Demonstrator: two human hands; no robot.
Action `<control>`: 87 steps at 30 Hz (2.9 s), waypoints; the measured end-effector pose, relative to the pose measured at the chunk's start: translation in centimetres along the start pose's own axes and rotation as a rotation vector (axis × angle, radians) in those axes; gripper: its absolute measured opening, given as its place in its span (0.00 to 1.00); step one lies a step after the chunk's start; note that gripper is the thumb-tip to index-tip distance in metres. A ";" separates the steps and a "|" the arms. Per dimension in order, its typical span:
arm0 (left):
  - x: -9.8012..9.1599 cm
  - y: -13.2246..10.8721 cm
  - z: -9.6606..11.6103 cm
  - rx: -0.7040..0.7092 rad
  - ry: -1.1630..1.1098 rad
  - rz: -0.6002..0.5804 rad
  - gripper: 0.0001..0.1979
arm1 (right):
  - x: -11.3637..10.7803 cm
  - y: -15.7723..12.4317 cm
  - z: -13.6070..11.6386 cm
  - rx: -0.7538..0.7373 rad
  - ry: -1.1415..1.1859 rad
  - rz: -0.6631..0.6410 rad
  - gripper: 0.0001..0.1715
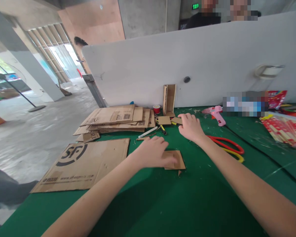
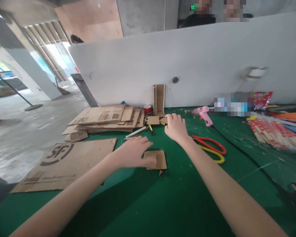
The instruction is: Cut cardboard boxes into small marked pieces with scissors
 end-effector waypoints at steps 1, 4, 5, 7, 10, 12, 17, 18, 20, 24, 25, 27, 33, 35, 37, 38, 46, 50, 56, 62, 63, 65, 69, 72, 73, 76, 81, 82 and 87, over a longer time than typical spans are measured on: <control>-0.1 0.0 -1.2 -0.081 0.025 0.028 0.26 | -0.4 -0.3 -0.4 -0.016 0.011 0.001 0.25; 0.5 -0.4 -5.6 -0.421 0.173 0.041 0.15 | -1.0 -1.1 -1.0 -0.080 0.166 -0.097 0.24; 0.9 -0.6 -6.6 -0.455 0.183 0.020 0.14 | -1.0 -1.4 -1.0 -0.104 0.232 -0.156 0.23; 1.6 -0.8 -7.9 -0.481 0.184 -0.016 0.13 | -0.9 -2.0 -1.1 -0.143 0.328 -0.264 0.19; 1.2 -1.0 -8.1 -0.478 0.184 -0.008 0.13 | -0.7 -2.7 -1.2 -0.150 0.373 -0.320 0.14; -0.1 -1.0 -7.3 -0.474 0.185 0.031 0.14 | -0.7 -3.1 -1.5 -0.089 0.491 -0.380 0.15; -3.1 -0.6 -2.7 -0.228 -0.056 0.083 0.10 | -2.1 -4.3 -4.3 0.008 1.256 -0.763 0.24; -3.2 -0.6 -1.8 -0.178 -0.132 0.068 0.09 | -2.7 -4.4 -4.7 0.016 1.344 -0.764 0.22; -3.1 -0.6 -0.5 -0.152 -0.247 0.038 0.11 | -3.6 -4.6 -5.2 0.066 1.411 -0.695 0.18; -3.0 -0.2 0.4 -0.102 -0.304 -0.004 0.13 | -3.9 -5.2 -5.8 0.253 1.526 -0.638 0.11; -3.1 -0.2 0.3 -0.070 -0.341 -0.020 0.14 | -3.7 -5.3 -5.7 0.316 1.576 -0.635 0.10; -3.4 -0.4 -0.4 -0.006 -0.447 -0.097 0.15 | -3.6 -5.3 -5.0 0.441 1.654 -0.591 0.09; -2.7 -2.5 -4.5 -0.074 -0.582 -0.289 0.16 | -6.4 -2.9 1.8 0.537 1.654 -0.174 0.12; -1.9 -1.9 -4.7 -0.120 -0.508 -0.170 0.17 | -7.3 -2.6 2.6 0.490 1.605 -0.137 0.13; -0.8 -0.6 -3.9 -0.180 -0.411 -0.028 0.17 | -7.3 -2.7 2.0 0.467 1.560 -0.184 0.14; -0.2 0.1 -3.3 -0.232 -0.352 0.061 0.18 | -7.1 -2.9 1.4 0.443 1.527 -0.223 0.13; 1.5 -0.2 2.1 -0.097 -0.042 0.066 0.19 | -2.3 -5.5 -1.2 0.214 1.100 -0.297 0.16; 1.1 -1.4 2.6 -0.064 -0.042 0.001 0.17 | -1.4 -6.7 -2.7 -0.183 0.711 -0.406 0.14; 2.6 -1.6 2.8 -0.158 -0.107 0.061 0.15 | -2.2 -8.8 -3.2 -0.246 0.712 -0.437 0.11; 2.7 -3.1 2.9 -0.055 -0.241 0.088 0.13 | -2.4 -12.0 -2.0 -0.208 0.691 -0.479 0.24; 2.5 -3.3 2.9 0.000 -0.272 0.062 0.13 | -2.4 -12.4 -1.9 -0.227 0.667 -0.498 0.32; 2.0 -3.6 2.6 0.062 -0.309 0.015 0.15 | -2.3 -13.0 -1.9 -0.256 0.625 -0.533 0.42; 1.6 -3.8 1.9 0.062 -0.321 -0.016 0.16 | -2.3 -13.0 -2.2 -0.257 0.610 -0.543 0.37; 1.7 -3.8 1.8 0.059 -0.319 -0.006 0.17 | -2.4 -12.8 -2.4 -0.291 0.627 -0.577 0.34; 1.7 -3.8 1.9 0.060 -0.319 -0.004 0.17 | -2.5 -12.7 -2.4 -0.303 0.630 -0.592 0.34; 1.7 -4.1 1.8 0.058 -0.315 -0.018 0.20 | -2.4 -12.7 -2.0 -0.322 0.623 -0.637 0.33; 1.8 -4.2 1.6 0.032 -0.301 -0.016 0.20 | -2.1 -12.8 -1.6 -0.322 0.595 -0.641 0.32; 1.9 -4.2 1.7 0.022 -0.297 -0.004 0.20 | -2.1 -12.9 -1.6 -0.321 0.591 -0.634 0.32; 2.6 -3.8 2.2 -0.026 -0.275 0.067 0.14 | -2.5 -12.9 -1.9 -0.324 0.588 -0.577 0.32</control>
Point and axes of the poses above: each hand's wrist, its own y-axis towards the middle knuckle, its own x-axis out of the palm, z = x × y, the point moved 4 cm from there along y, towards the middle knuckle, and after that the axes turned 4 degrees about x, right-handed, at the moved point
